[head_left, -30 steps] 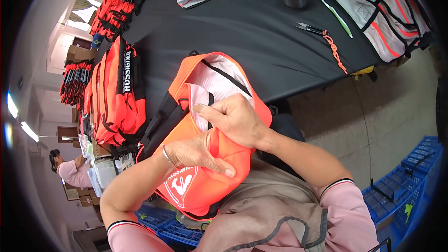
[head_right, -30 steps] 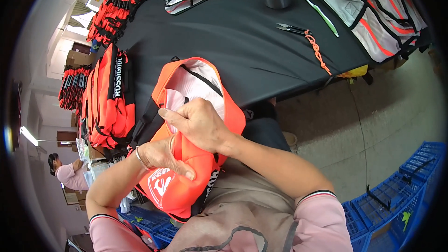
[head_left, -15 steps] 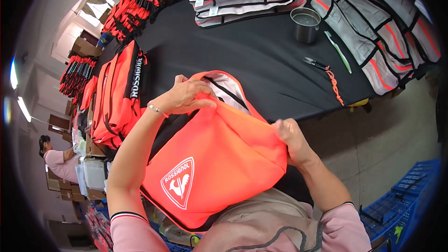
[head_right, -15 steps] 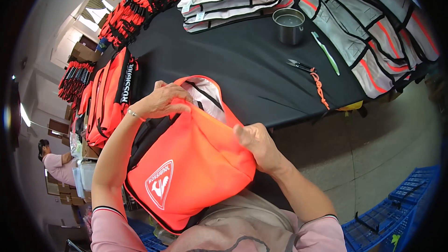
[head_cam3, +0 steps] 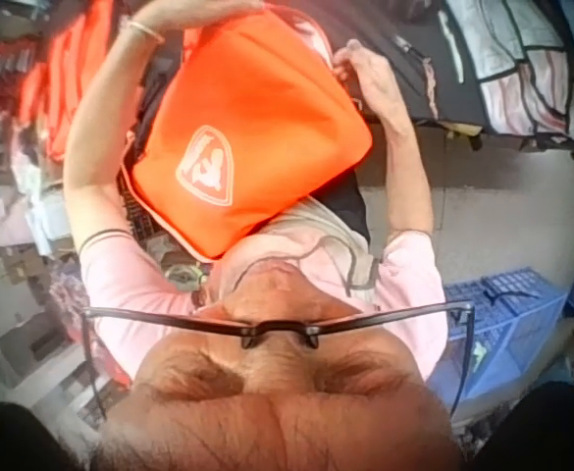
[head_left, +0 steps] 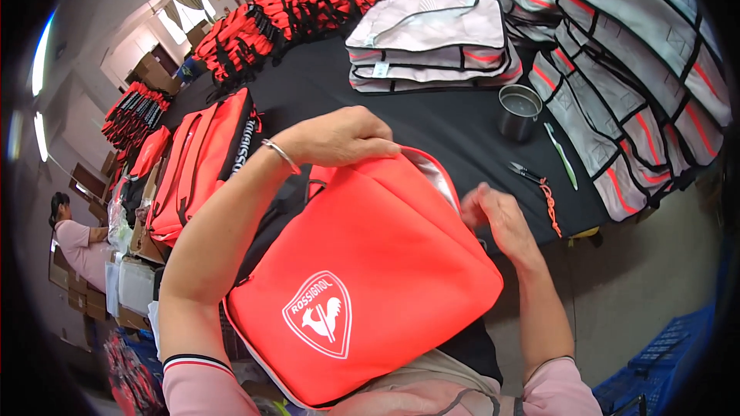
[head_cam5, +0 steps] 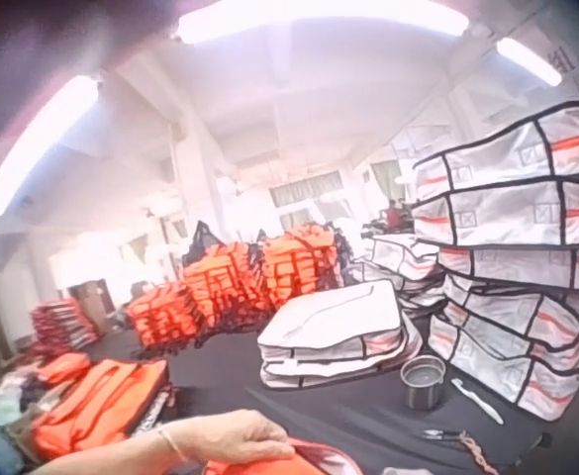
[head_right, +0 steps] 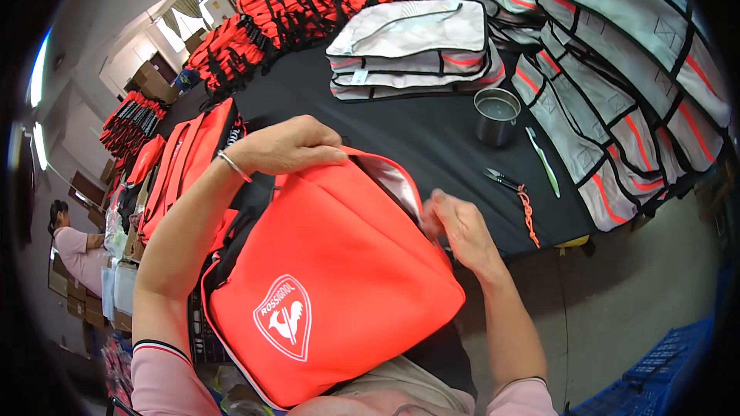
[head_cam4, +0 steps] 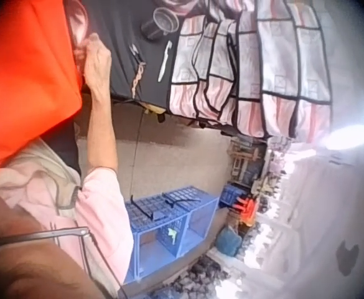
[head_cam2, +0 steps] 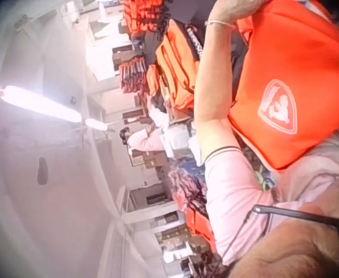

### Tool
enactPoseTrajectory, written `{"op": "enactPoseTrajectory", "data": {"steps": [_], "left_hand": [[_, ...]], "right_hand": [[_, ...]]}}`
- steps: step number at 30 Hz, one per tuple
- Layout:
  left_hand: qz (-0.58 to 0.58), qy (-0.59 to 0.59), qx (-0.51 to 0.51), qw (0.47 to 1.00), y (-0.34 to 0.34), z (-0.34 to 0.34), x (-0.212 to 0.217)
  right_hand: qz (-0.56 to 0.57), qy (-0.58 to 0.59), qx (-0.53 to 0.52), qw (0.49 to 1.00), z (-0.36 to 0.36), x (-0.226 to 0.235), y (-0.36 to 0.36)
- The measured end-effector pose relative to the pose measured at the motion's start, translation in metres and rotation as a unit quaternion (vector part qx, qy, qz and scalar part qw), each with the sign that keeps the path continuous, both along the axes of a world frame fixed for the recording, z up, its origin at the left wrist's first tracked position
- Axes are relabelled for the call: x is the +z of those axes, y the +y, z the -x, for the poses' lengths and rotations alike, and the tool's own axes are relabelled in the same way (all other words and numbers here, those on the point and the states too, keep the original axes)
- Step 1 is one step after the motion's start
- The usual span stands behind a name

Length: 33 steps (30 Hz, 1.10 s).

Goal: Cleaning and trimming excess threads from backpacks in a manufacturing facility using a brush and scissors.

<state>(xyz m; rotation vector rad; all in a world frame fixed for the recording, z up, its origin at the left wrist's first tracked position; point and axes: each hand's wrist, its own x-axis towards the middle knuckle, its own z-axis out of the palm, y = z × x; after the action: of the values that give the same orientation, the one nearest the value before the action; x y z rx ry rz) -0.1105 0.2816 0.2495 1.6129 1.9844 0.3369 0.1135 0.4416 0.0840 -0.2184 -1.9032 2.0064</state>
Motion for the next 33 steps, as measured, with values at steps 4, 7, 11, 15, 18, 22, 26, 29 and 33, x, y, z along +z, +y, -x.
{"op": "enactPoseTrajectory", "data": {"steps": [4,7,11,15,18,22,26,29,33], "left_hand": [[0.022,0.067,-0.017,0.997,0.015,-0.030,0.004],[-0.069,-0.108,-0.048,0.991,0.002,0.001,-0.017],[0.004,-0.281,0.020,0.960,-0.022,0.015,-0.060],[0.023,-0.314,0.020,0.949,-0.023,0.016,-0.080],[-0.033,-0.368,0.094,0.925,-0.034,0.010,-0.076],[-0.149,-0.376,0.203,0.892,-0.046,-0.040,-0.008],[-0.125,-0.288,0.217,0.924,-0.067,-0.068,-0.003],[-0.132,-0.406,0.281,0.859,-0.078,-0.072,-0.022],[-0.109,-0.401,0.284,0.864,-0.081,-0.086,-0.046]], "right_hand": [[-0.299,-0.032,-0.074,0.951,0.046,0.073,-0.054],[-0.200,-0.001,-0.090,0.976,0.039,0.092,-0.055],[-0.164,0.088,-0.123,0.975,0.031,0.073,-0.063],[-0.157,0.118,-0.105,0.975,0.022,0.091,-0.074],[-0.196,0.123,-0.130,0.964,0.020,0.090,-0.069],[-0.276,0.114,-0.170,0.939,0.018,0.071,-0.043],[-0.381,0.181,-0.134,0.896,0.035,0.030,-0.021],[-0.372,0.190,-0.119,0.901,0.043,0.034,-0.024],[-0.226,0.082,-0.049,0.969,0.038,0.085,-0.051]]}}
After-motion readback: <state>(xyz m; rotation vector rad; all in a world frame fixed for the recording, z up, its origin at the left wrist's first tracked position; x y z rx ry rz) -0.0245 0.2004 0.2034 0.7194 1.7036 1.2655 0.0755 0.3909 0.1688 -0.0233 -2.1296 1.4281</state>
